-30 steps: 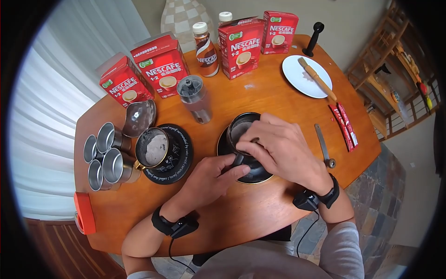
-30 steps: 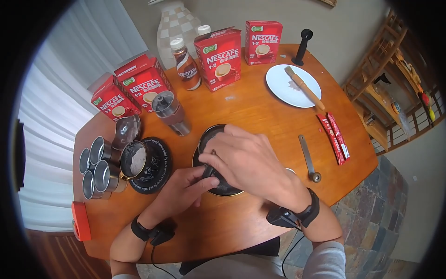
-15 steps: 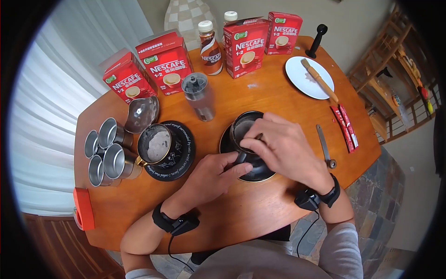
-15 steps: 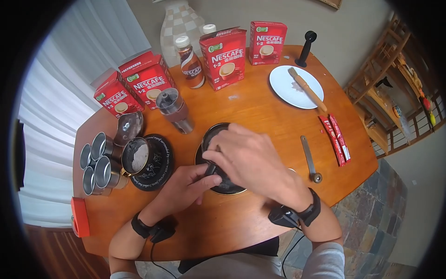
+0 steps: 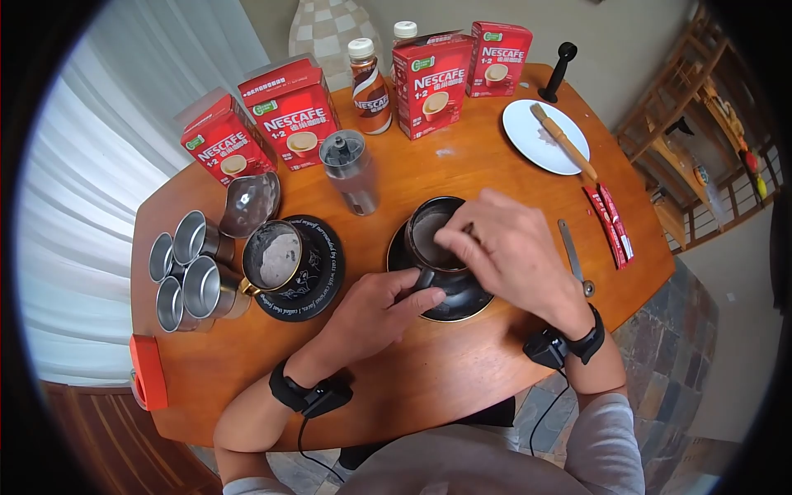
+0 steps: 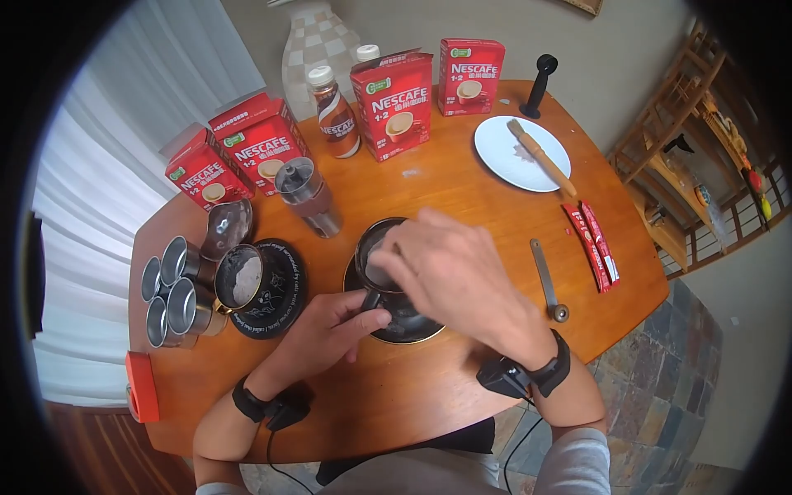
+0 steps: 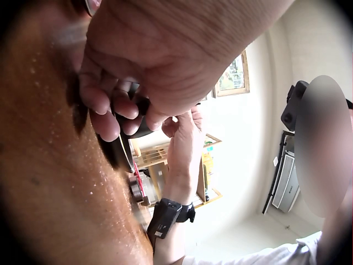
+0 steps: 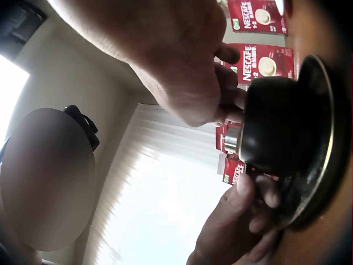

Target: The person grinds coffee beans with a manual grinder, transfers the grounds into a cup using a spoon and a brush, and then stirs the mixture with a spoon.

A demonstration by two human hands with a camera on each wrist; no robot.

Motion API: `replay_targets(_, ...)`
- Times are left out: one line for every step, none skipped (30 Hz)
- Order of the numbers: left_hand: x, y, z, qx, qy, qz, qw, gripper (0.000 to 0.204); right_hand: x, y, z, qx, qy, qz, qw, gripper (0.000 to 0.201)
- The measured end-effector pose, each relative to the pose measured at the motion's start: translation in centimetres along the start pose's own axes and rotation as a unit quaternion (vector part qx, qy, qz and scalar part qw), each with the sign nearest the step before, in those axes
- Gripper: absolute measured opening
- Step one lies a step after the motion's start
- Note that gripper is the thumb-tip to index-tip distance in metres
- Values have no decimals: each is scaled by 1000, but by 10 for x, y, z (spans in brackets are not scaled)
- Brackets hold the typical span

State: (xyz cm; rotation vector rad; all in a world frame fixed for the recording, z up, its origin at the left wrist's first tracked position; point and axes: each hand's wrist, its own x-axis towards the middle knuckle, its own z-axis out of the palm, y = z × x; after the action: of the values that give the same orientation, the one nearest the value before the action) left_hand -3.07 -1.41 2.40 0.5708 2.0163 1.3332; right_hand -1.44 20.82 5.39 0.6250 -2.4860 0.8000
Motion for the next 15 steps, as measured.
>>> replay_targets(0, -1, 0, 2, 1, 0, 1000, 32, -2, -1, 3, 33, 2, -17, 999, 12)
replay_targets(0, -1, 1, 5, 0, 1, 1000, 32, -2, -4, 8, 37, -6, -17, 999, 12)
replay_targets(1, 0, 1, 5, -1, 1, 1000, 32, -3, -2, 7, 6, 6, -12, 1000, 12)
replay_targets(2, 0, 1, 4, -2, 2, 1000, 32, -1, 3, 6, -25, 16, -9, 1000, 12)
replay_targets(1, 1, 1, 3, 0, 3, 1000, 32, -1, 6, 4, -55, 25, -7, 998, 12)
replay_targets(1, 1, 1, 1, -2, 3, 1000, 32, 1, 4, -3, -62, 15, 28, 998, 13)
replay_targets(2, 1, 1, -1, -1, 3, 1000, 31, 2, 4, -3, -25, 6, 11, 1000, 13)
replay_targets(1, 1, 1, -3, -2, 1, 1000, 31, 2, 2, -2, 13, -2, -5, 1000, 13)
replay_targets(0, -1, 1, 2, 2, 1, 1000, 31, -1, 0, -1, 51, -9, -17, 999, 13)
replay_targets(0, -4, 1, 6, 3, 2, 1000, 31, -2, -2, 5, 41, -22, -21, 999, 12)
replay_targets(1, -5, 1, 10, 3, 5, 1000, 31, -3, -1, 6, 22, -8, -18, 1000, 13)
replay_targets(2, -4, 2, 6, 4, 8, 1000, 31, -3, 2, 7, 2, 5, -16, 1000, 13)
replay_targets(2, -2, 2, 0, 6, 12, 1000, 32, -1, 4, 6, -18, 16, -15, 1000, 13)
replay_targets(1, -1, 2, -6, 12, 16, 1000, 33, 0, 7, 1, -40, 17, -8, 999, 14)
replay_targets(2, -1, 3, -9, 13, 18, 1000, 33, 0, 7, -1, -16, 1, -4, 1000, 13)
